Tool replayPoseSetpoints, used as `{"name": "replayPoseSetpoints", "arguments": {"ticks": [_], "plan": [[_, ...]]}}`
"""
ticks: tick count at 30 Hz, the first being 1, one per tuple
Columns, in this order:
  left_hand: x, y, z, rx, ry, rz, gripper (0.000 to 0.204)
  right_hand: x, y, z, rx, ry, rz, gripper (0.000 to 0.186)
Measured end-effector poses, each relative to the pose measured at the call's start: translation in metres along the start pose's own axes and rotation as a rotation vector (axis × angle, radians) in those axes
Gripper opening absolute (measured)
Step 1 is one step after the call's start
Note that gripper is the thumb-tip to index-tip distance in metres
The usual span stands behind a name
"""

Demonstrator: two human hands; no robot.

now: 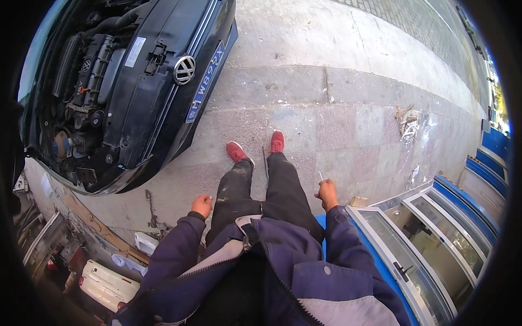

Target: The person uses a screwdriver to remove multiple screws from the front bumper of a Volkswagen with the hood open. The person then removes the Volkswagen emblem from the center of the bumper and continues to unscrew fasteners along the lower edge of the bumper.

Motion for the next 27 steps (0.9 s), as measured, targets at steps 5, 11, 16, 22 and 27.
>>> {"name": "replayPoseSetpoints", "arguments": {"ticks": [5,11,16,22,27], "plan": [[-0.048,-0.009,0.053,-0.048,-0.103,0.101,0.027,-0.008,-0.083,0.030,0.056,0.117,-0.006,0.020],[-0.114,-0.029,0.127,-0.056,-0.253,0.376,0.020,-0.064,-0.272,0.104,0.078,-0.027,0.104,0.025],[-0.113,-0.047,0.152,-0.160,-0.287,0.440,0.012,-0.120,-0.422,0.165,0.058,-0.160,0.158,0.029],[-0.107,-0.064,0.163,-0.103,-0.297,0.472,0.011,-0.184,-0.521,0.231,0.009,-0.161,0.244,0.031],[-0.105,-0.073,0.176,-0.138,-0.382,0.520,0.012,-0.202,-0.548,0.245,0.103,0.326,0.282,0.032]]}}
Point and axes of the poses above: each hand's wrist, its own y-axis away from the middle knuckle, its own x-axis out of the back of the hand, z = x × y, the point moved 5 cm from there along -y, towards the middle knuckle, and after that the axes turned 14 degrees about x, right-handed, at the moved point
